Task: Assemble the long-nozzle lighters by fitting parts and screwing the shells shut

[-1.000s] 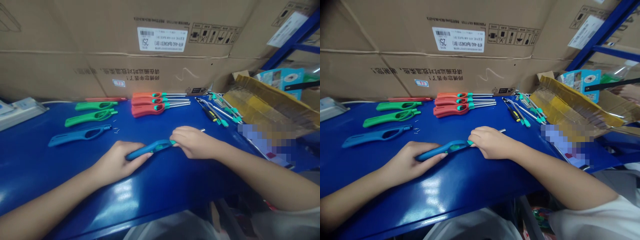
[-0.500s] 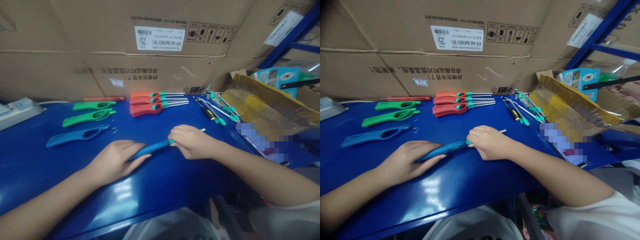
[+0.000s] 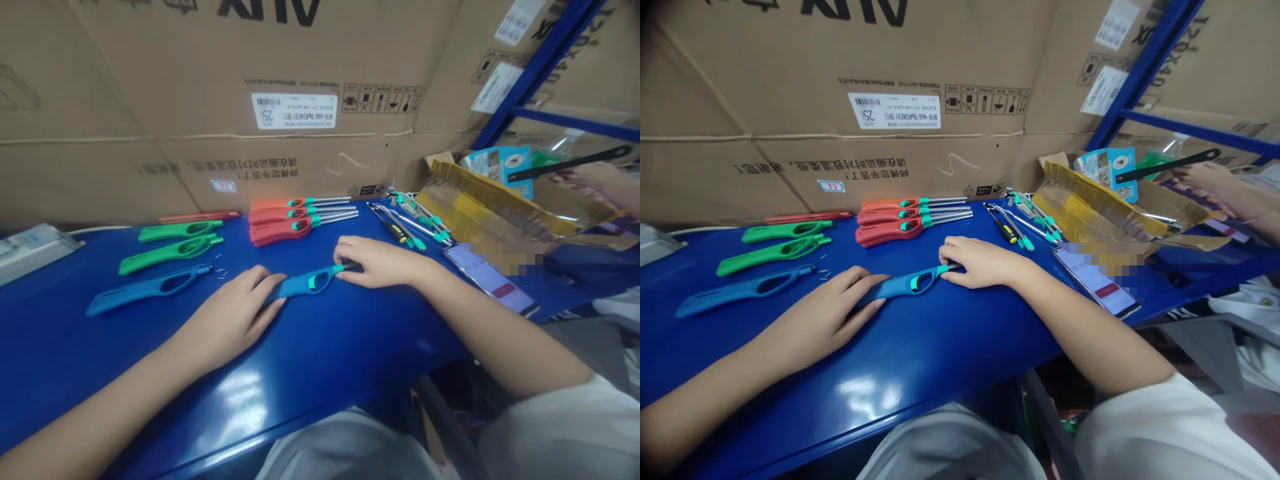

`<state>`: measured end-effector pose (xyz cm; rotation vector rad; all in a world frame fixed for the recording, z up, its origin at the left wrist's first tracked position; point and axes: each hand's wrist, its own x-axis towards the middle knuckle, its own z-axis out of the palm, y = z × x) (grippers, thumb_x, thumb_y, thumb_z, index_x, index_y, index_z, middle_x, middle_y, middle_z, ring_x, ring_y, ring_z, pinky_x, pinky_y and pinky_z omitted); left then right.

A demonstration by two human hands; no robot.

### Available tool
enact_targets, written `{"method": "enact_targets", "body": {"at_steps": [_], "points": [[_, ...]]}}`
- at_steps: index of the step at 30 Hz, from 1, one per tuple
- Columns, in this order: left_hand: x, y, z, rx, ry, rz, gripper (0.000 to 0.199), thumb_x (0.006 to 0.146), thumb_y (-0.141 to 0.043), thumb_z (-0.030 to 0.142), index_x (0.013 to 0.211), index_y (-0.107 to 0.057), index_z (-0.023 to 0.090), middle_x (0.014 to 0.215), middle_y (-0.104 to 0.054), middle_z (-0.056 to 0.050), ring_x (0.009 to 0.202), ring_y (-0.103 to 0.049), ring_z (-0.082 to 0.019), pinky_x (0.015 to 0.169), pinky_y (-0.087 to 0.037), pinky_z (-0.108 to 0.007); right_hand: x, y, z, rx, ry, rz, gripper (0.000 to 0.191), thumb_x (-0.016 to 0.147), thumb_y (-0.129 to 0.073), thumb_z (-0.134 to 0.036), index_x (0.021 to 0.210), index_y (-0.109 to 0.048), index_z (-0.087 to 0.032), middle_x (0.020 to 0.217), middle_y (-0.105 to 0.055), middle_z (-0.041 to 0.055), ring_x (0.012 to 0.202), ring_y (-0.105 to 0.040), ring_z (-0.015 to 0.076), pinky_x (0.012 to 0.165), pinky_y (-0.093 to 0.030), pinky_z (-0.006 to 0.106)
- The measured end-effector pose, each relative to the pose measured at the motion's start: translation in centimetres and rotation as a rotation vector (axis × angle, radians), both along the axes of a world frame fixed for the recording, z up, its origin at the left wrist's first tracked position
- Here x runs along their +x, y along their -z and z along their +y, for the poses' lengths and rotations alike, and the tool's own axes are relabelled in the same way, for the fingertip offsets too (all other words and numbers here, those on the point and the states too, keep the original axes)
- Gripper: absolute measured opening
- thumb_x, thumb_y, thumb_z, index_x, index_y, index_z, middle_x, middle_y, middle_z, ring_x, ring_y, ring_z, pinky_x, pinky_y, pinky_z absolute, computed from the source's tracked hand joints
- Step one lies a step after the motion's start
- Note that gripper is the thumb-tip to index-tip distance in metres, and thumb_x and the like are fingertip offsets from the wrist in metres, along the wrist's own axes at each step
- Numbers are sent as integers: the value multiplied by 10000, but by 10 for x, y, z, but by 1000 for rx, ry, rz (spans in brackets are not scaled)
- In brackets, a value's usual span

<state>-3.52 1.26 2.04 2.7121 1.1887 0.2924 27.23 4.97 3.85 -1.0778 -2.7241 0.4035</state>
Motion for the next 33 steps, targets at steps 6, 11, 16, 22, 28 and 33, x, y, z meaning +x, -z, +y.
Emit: {"method": "enact_targets", "body": {"at_steps": [6, 11, 16, 22, 28, 33], "points": [[-8, -5, 0, -80, 6, -86, 416, 1022, -453, 444, 1344, -570, 208, 1233, -589, -96, 1042, -642, -246, 940, -548, -399, 7, -13, 1, 73, 73, -38, 220, 898, -657, -356, 1056, -619, -207, 1082, -635, 68, 978, -599, 212, 875, -463, 333], [-10, -9, -4, -59, 5, -53, 383, 999, -478, 330, 1335, -594, 189, 1193, -606, -106, 1054, -638, -258, 944, -549, -410, 24, -20, 10, 194, 745, -324, 349, 987, -485, -323, 1286, -526, -148, 1323, -547, 204, 1248, -546, 331, 1026, -435, 439], [-9, -8, -8, -63, -17, -64, 373, 1007, -467, 276, 1343, -601, 186, 1200, -603, -116, 1052, -640, -260, 941, -555, -411, 38, -11, 23, 16, 959, -484, 385, 930, -484, -216, 1286, -508, -71, 1249, -578, 280, 1138, -621, 392, 878, -505, 484], [-8, -6, -8, -117, -42, -87, 381, 999, -506, 245, 1364, -592, 176, 1190, -592, -120, 1016, -649, -257, 928, -564, -415, 50, -1, 34, -57, 948, -529, 394, 953, -432, -253, 1303, -494, -83, 1263, -609, 262, 1152, -634, 365, 893, -501, 447], [-7, -7, -8, -128, -33, -88, 397, 993, -527, 222, 1382, -575, 155, 1184, -586, -130, 1021, -644, -263, 929, -559, -420, 82, 11, 52, -17, 949, -496, 404, 949, -438, -265, 1284, -538, -63, 1286, -604, 289, 1141, -639, 353, 915, -496, 433], [-5, -8, -10, -111, -23, -93, 398, 988, -539, 219, 1376, -579, 137, 1170, -585, -134, 1017, -637, -265, 935, -556, -424, 97, 7, 56, 47, 978, -424, 399, 918, -481, -238, 1262, -597, -74, 1229, -647, 263, 1081, -660, 353, 878, -510, 433]]}}
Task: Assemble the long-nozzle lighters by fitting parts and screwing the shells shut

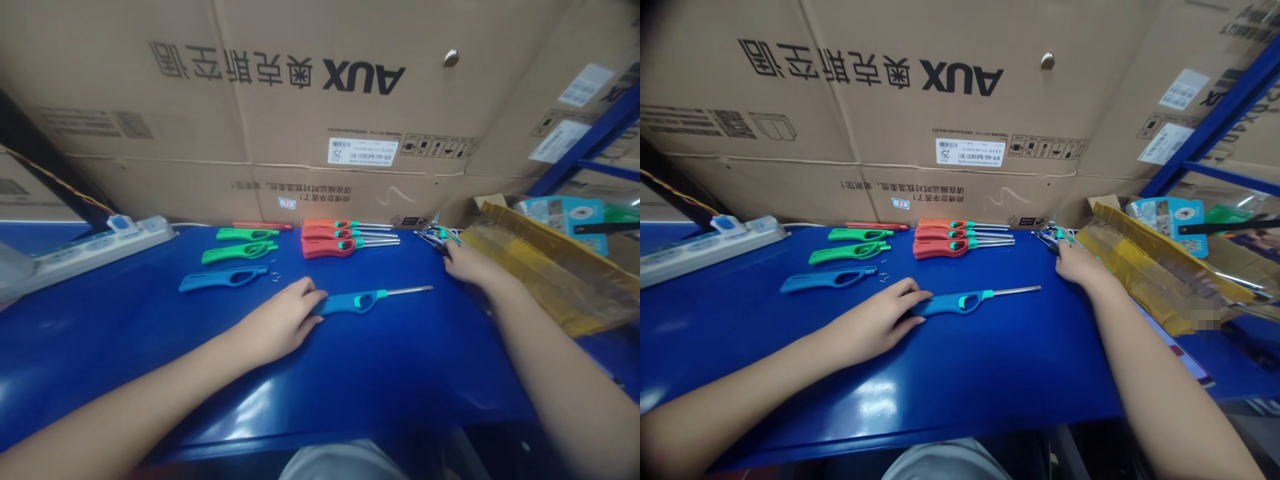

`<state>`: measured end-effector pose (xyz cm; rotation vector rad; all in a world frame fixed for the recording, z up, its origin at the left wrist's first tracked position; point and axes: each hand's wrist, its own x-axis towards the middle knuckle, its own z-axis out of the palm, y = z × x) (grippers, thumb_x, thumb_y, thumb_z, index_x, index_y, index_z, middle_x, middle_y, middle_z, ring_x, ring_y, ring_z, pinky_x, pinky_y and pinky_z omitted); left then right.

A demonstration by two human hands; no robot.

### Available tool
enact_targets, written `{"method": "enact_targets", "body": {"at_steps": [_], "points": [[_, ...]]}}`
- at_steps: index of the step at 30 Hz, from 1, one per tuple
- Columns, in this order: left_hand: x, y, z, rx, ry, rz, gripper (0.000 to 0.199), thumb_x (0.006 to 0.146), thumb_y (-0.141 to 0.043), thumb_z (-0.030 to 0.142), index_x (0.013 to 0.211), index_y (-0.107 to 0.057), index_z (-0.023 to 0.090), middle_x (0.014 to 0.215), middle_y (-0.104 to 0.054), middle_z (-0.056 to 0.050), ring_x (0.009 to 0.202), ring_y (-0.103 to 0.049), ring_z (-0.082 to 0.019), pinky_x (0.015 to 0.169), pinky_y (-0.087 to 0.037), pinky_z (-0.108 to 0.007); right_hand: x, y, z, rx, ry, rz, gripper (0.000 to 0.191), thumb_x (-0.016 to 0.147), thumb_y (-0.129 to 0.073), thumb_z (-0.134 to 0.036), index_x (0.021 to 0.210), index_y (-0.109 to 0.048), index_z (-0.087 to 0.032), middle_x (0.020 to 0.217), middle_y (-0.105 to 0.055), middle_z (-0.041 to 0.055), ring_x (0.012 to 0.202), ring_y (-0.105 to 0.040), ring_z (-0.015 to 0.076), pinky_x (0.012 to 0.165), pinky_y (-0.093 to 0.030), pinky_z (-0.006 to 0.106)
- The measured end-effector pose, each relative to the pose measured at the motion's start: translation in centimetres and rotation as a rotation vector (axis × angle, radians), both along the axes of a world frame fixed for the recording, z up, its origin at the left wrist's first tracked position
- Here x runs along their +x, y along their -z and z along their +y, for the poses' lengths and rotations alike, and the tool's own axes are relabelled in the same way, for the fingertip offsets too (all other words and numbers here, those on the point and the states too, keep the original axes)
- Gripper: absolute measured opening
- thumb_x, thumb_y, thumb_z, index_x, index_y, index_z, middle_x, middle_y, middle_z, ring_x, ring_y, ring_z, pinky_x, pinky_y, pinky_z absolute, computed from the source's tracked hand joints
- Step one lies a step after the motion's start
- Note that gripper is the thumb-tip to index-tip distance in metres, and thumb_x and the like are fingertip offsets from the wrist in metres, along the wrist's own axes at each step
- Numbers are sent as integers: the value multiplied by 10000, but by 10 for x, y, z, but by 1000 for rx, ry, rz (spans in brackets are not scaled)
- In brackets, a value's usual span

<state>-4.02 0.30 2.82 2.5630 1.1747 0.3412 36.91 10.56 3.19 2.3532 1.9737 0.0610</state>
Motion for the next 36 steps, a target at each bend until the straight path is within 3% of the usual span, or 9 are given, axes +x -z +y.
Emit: {"method": "enact_targets", "body": {"at_steps": [4, 8, 11, 16, 19, 22, 27, 33, 36], "points": [[2, 0, -2, 2, 4, 1, 398, 993, -530, 227, 1376, -578, 130, 1170, -582, -137, 1047, -626, -271, 955, -544, -421, -13, -24, -15, 202, -10, 45, 364, 962, -432, -288, 1166, -659, -90, 1157, -680, 252, 1073, -661, 384, 850, -513, 457], [3, 0, -4, -9, 24, -29, 391, 991, -532, 246, 1360, -588, 132, 1165, -578, -138, 1045, -624, -271, 956, -542, -420, -51, -50, -38, 613, -69, 120, 475, 1047, -283, -388, 1378, -530, -154, 1344, -612, 216, 1264, -578, 310, 988, -475, 404], [4, 0, -5, -20, 43, -59, 376, 980, -553, 259, 1336, -601, 148, 1130, -582, -123, 1004, -629, -261, 910, -551, -402, -90, -57, -50, 949, -273, 540, 302, 954, -536, -370, 1130, -707, -194, 1033, -732, 137, 931, -691, 260, 814, -526, 376], [4, 0, -4, -21, 82, -87, 360, 967, -586, 305, 1295, -618, 161, 1104, -584, -102, 955, -627, -236, 852, -545, -355, -154, -56, -55, 742, -532, 1135, 189, 863, -697, -377, 940, -764, -218, 577, -565, -20, 499, -506, 140, 479, -401, 280], [3, 2, -3, 6, 94, -90, 354, 962, -591, 315, 1278, -625, 160, 1077, -585, -96, 932, -624, -232, 824, -532, -345, -190, -62, -49, 582, -604, 1473, 195, 861, -708, -406, 904, -739, -219, 593, -541, -26, 466, -451, 106, 401, -345, 244], [1, 4, 1, 6, 127, -125, 364, 958, -600, 332, 1277, -628, 161, 1068, -593, -101, 941, -621, -240, 837, -525, -352, -228, -73, -42, 472, -643, 1667, 195, 881, -672, -431, 881, -623, -243, 716, -562, -20, 516, -520, 102, 393, -415, 222], [-3, 11, 11, -41, 177, -204, 437, 935, -659, 407, 1287, -638, 150, 1044, -598, -85, 880, -621, -200, 820, -527, -309, -279, -71, -26, 281, -955, 1641, 277, 946, -601, -518, 985, -502, -262, 962, -667, 7, 587, -624, 110, 411, -504, 229], [-3, 17, 15, -79, 170, -258, 485, 913, -696, 434, 1292, -655, 136, 984, -581, -64, 809, -597, -171, 771, -515, -285, -283, -23, -8, 235, -848, 1593, 360, 935, -587, -589, 1013, -489, -252, 961, -674, 11, 645, -640, 109, 487, -576, 226], [-3, 18, 15, -81, 172, -254, 489, 916, -689, 439, 1301, -651, 140, 984, -589, -67, 815, -597, -177, 765, -515, -290, -276, -12, -4, 151, -764, 1612, 413, 906, -596, -632, 1012, -480, -250, 974, -684, 15, 652, -641, 105, 533, -604, 239]]}}
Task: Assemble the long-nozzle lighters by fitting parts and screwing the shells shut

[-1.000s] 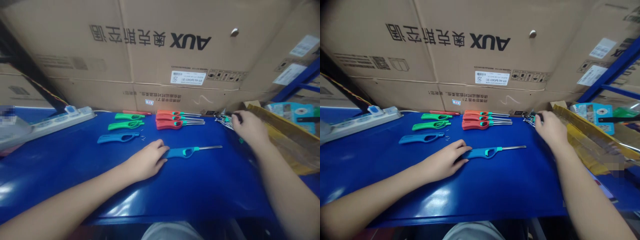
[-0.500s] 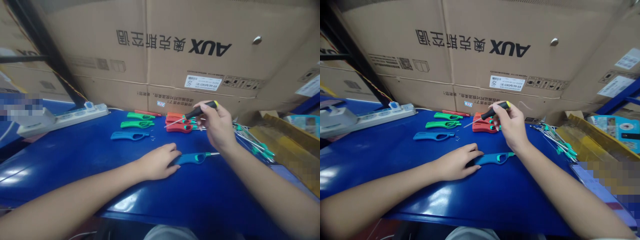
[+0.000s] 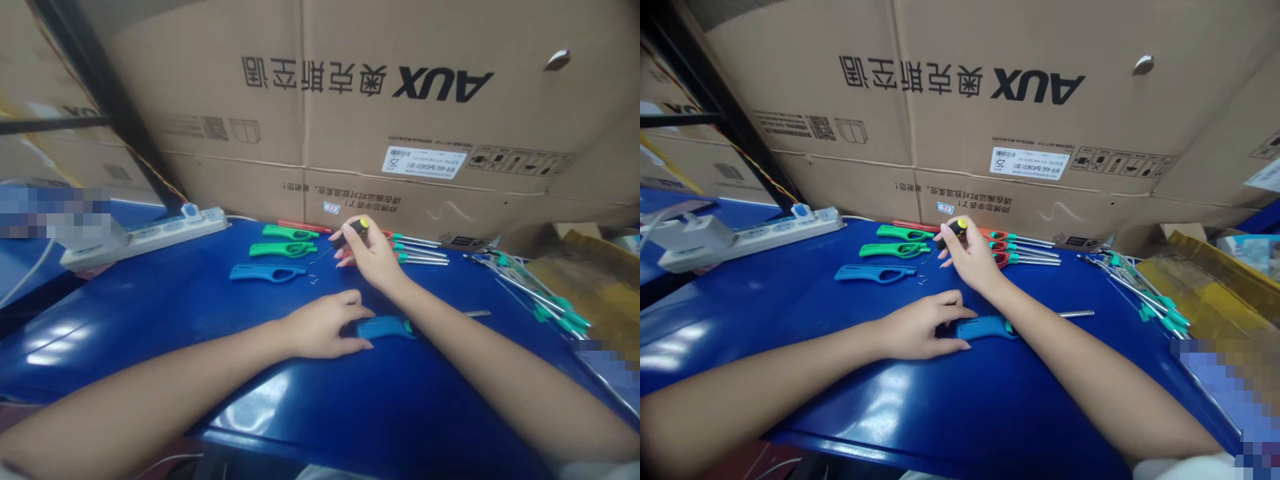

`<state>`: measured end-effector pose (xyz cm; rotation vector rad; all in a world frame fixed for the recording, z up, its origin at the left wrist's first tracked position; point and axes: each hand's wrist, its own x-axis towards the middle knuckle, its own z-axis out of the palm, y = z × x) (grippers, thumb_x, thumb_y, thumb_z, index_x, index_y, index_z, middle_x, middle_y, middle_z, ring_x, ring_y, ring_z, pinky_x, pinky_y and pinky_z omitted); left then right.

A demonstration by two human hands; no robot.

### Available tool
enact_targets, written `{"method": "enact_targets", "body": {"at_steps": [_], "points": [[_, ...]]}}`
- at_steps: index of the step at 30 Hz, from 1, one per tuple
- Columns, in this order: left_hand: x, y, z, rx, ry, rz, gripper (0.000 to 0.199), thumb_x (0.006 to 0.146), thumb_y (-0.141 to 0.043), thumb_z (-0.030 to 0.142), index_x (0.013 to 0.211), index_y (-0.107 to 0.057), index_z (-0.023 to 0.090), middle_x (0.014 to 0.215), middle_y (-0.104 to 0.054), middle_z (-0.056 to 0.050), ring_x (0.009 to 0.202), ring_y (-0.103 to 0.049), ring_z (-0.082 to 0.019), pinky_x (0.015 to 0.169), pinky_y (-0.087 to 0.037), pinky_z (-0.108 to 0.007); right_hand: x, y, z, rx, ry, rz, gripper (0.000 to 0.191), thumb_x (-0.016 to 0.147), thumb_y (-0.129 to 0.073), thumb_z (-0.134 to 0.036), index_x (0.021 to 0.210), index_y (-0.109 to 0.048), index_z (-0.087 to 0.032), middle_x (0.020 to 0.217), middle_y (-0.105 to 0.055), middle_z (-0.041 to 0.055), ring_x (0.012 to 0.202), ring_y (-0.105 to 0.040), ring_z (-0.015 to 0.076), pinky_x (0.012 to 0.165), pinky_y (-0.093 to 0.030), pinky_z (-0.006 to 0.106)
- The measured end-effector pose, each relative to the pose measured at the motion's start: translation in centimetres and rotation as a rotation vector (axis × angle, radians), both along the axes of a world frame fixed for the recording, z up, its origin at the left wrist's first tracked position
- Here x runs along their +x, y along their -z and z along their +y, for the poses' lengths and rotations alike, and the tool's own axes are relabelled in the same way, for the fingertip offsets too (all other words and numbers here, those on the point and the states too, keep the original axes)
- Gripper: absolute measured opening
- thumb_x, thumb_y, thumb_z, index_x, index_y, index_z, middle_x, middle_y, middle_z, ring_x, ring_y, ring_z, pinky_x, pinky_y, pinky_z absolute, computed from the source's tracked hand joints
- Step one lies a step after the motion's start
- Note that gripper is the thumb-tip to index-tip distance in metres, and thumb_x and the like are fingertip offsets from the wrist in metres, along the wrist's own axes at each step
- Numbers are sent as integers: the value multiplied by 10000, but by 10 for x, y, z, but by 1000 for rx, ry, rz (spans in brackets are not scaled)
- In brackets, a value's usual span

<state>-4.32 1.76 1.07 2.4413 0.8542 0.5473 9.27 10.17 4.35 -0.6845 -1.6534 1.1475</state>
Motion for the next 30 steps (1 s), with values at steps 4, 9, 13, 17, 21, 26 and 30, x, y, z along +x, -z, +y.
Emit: {"method": "enact_targets", "body": {"at_steps": [4, 9, 13, 17, 21, 26, 30], "points": [[0, 0, 0, 11, 17, 1, 505, 927, -672, 453, 1320, -639, 140, 984, -599, -71, 811, -599, -178, 769, -518, -295, 1, 1, 0, -20, -30, -7, 434, 889, -604, -648, 1014, -479, -252, 975, -689, 14, 649, -649, 104, 567, -607, 255], [-1, -2, 0, 14, 20, -1, 484, 923, -679, 433, 1304, -654, 135, 985, -611, -76, 801, -608, -177, 749, -519, -290, -1, 7, 0, 5, -55, -52, 402, 904, -601, -620, 1042, -495, -257, 980, -691, 16, 706, -677, 124, 598, -607, 264], [-1, -3, -1, 15, 25, 2, 488, 928, -670, 432, 1306, -658, 123, 988, -615, -81, 792, -610, -173, 734, -520, -284, -2, 14, 2, -13, -66, -50, 383, 919, -592, -601, 1046, -493, -253, 996, -688, 21, 724, -685, 125, 589, -597, 252], [-1, -3, -1, 18, 23, 17, 496, 928, -669, 434, 1318, -654, 128, 1023, -627, -90, 813, -621, -177, 750, -525, -283, -2, 16, 1, -11, -80, -54, 362, 928, -590, -584, 1051, -502, -255, 1018, -694, 26, 763, -693, 133, 601, -600, 253], [-1, -4, -2, 18, 14, 28, 493, 929, -667, 426, 1322, -652, 128, 1073, -632, -100, 848, -636, -187, 783, -537, -291, 0, 5, -1, -9, -34, -8, 374, 919, -603, -591, 1042, -499, -254, 1036, -705, 24, 735, -689, 121, 599, -600, 247], [3, 0, -6, 34, -9, -5, 511, 938, -653, 454, 1335, -650, 132, 1133, -644, -108, 981, -663, -222, 916, -534, -320, 13, -29, -3, 45, 64, 137, 406, 877, -660, -599, 979, -501, -239, 928, -725, 13, 602, -666, 112, 482, -555, 223], [6, 2, -9, 53, -33, -4, 481, 937, -652, 465, 1328, -657, 185, 1146, -660, -92, 983, -681, -229, 896, -538, -332, 34, -49, -13, 7, 151, 251, 463, 817, -712, -639, 920, -530, -227, 797, -716, 0, 504, -630, 112, 441, -535, 228]]}}
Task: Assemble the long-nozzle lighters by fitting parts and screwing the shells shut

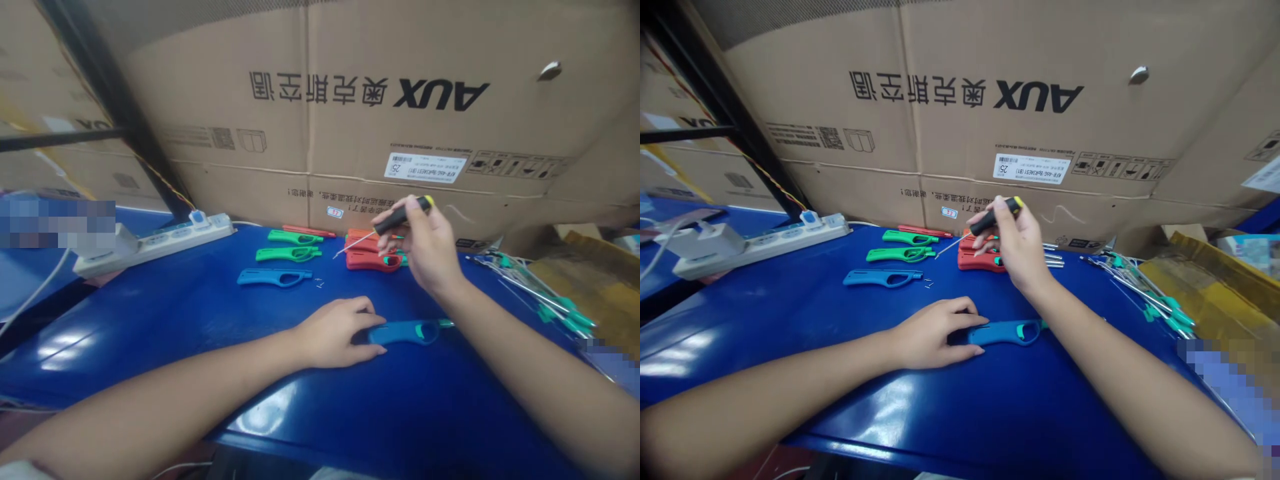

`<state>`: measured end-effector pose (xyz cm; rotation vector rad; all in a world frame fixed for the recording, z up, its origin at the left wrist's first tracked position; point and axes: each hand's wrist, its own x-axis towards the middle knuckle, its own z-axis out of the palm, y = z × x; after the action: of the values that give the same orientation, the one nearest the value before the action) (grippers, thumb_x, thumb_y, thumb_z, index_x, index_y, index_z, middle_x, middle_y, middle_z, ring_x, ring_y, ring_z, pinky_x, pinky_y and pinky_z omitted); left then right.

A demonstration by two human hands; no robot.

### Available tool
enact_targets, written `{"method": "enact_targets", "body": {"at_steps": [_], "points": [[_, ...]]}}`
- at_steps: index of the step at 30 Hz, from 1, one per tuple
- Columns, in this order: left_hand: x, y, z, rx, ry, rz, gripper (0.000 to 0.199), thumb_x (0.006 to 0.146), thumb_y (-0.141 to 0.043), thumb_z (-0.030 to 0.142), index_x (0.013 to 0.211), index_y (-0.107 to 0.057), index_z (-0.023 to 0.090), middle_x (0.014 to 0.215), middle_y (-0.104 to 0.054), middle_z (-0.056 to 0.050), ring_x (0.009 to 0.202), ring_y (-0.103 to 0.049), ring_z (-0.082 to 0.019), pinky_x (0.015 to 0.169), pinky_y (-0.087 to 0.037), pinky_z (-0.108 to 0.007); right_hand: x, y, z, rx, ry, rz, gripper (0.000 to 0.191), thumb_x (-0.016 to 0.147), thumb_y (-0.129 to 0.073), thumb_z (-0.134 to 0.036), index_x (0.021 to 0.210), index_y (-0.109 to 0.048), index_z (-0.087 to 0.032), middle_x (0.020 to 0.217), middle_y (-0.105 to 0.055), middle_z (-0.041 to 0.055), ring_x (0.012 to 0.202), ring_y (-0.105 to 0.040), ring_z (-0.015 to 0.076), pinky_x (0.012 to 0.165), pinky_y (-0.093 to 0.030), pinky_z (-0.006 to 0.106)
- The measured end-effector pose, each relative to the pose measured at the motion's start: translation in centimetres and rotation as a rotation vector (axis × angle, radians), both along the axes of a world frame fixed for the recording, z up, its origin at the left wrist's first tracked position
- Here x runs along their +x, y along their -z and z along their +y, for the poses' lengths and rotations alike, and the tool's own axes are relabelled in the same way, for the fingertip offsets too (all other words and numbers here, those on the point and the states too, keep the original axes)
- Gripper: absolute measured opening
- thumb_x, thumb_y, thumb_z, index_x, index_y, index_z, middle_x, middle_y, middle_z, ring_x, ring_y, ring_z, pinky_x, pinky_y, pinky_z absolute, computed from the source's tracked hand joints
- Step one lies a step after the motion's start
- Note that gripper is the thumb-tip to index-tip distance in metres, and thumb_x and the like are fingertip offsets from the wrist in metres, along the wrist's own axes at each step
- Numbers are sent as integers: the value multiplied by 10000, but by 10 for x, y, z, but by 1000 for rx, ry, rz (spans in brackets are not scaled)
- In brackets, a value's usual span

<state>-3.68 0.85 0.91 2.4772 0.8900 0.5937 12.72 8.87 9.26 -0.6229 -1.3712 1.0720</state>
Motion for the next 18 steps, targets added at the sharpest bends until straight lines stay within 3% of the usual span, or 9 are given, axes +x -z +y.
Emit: {"method": "enact_targets", "body": {"at_steps": [3, 9, 13, 18], "points": [[1, -1, -3, 11, -12, 0, 475, 936, -655, 471, 1323, -657, 195, 1164, -660, -93, 1010, -678, -238, 911, -529, -342, 19, 0, -11, -84, 48, 86, 429, 821, -729, -606, 864, -567, -211, 738, -705, 2, 464, -592, 102, 434, -525, 220], [3, -2, -6, 7, -19, -6, 462, 947, -649, 448, 1338, -641, 203, 1212, -651, -98, 1083, -653, -252, 955, -504, -373, 46, 23, -31, -415, 40, 176, 357, 770, -790, -499, 780, -638, -177, 681, -703, 17, 452, -568, 91, 397, -496, 186], [4, -2, -8, -27, -34, -51, 451, 931, -676, 418, 1334, -647, 217, 1233, -654, -97, 1134, -635, -261, 990, -488, -393, 54, 30, -38, -592, 62, 238, 269, 759, -777, -390, 734, -625, -169, 636, -689, 17, 424, -544, 83, 375, -480, 174], [8, -1, -8, -185, -135, -290, 409, 922, -690, 355, 1302, -661, 205, 1172, -698, -77, 876, -642, -162, 803, -533, -294, 58, 30, -37, -667, 81, 275, 187, 787, -711, -283, 706, -584, -172, 572, -635, -16, 402, -507, 62, 378, -461, 149]]}}
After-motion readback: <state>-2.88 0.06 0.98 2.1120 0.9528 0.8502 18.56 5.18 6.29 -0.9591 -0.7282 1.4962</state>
